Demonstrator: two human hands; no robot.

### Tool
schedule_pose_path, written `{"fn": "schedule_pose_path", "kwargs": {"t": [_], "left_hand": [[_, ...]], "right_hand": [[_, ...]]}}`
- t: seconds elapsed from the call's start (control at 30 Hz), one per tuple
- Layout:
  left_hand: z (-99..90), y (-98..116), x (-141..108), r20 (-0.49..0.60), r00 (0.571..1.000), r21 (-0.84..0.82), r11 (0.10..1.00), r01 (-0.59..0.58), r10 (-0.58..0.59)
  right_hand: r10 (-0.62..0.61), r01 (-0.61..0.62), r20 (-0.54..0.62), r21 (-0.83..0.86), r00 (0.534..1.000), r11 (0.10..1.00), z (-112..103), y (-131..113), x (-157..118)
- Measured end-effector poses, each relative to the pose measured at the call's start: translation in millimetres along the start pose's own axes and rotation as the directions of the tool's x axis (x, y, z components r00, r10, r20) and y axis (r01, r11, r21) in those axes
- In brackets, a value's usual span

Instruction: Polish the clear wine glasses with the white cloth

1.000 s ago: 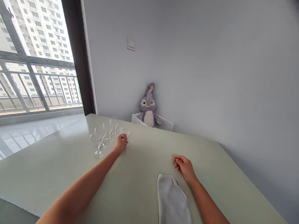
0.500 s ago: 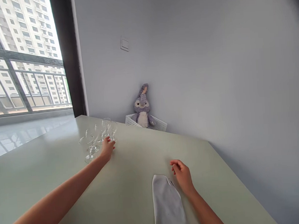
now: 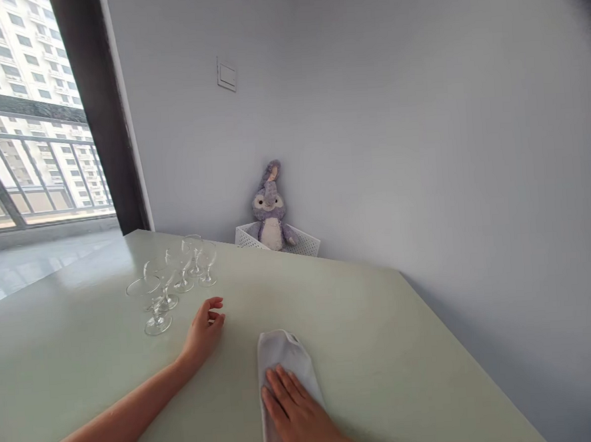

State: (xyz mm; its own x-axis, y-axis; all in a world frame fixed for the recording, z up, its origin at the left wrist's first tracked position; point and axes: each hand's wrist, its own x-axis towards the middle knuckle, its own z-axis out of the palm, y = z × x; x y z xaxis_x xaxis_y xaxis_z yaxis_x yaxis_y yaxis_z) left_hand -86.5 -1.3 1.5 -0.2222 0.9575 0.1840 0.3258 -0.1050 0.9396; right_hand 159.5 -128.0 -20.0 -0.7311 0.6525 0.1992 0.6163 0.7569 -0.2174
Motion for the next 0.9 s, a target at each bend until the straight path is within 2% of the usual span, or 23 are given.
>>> {"fn": "schedule_pose_path", "kwargs": {"t": [0.1, 0.2, 0.33, 0.47, 0.57, 0.67, 0.77, 0.9], "left_hand": [[-1.7, -3, 2, -0.003, 1.0, -0.041, 0.999, 0.004, -0.004], [-2.5, -6, 4, 0.03, 1.0, -0.08, 0.997, 0.008, -0.005], [-2.5, -6, 4, 0.07, 0.998, -0.11, 0.994, 0.009, -0.001], [-4.7, 2, 1, 0.099, 0.995, -0.103, 0.994, 0.032, -0.022], [-7.6, 4, 1, 0.124, 0.992, -0.095, 0.995, 0.035, -0.023], [-10.1, 3, 2, 0.132, 0.991, -0.093, 0.995, 0.039, -0.026], [-11.1, 2, 2, 0.14, 0.99, -0.103, 0.994, 0.038, -0.024], [-11.1, 1, 3, 0.152, 0.988, -0.105, 0.993, 0.046, -0.03]], "right_hand": [[-0.031, 0.019, 0.113, 0.108, 0.993, 0.994, -25, 5, 41], [-0.032, 0.01, 0.146, 0.147, 0.989, 0.989, -30, 27, 85], [-0.009, -0.001, 0.104, 0.095, 0.995, 0.995, -19, 81, 138], [0.113, -0.114, 0.059, 0.007, 0.992, 0.993, -24, 145, 160], [0.254, -0.254, 0.022, -0.034, 0.967, 0.967, -39, 194, 148], [0.445, -0.445, -0.012, -0.091, 0.895, 0.891, -57, 241, 115], [0.645, -0.643, -0.043, -0.151, 0.763, 0.751, -75, 281, 64], [0.852, -0.847, -0.092, -0.209, 0.515, 0.489, -95, 311, -20]]}}
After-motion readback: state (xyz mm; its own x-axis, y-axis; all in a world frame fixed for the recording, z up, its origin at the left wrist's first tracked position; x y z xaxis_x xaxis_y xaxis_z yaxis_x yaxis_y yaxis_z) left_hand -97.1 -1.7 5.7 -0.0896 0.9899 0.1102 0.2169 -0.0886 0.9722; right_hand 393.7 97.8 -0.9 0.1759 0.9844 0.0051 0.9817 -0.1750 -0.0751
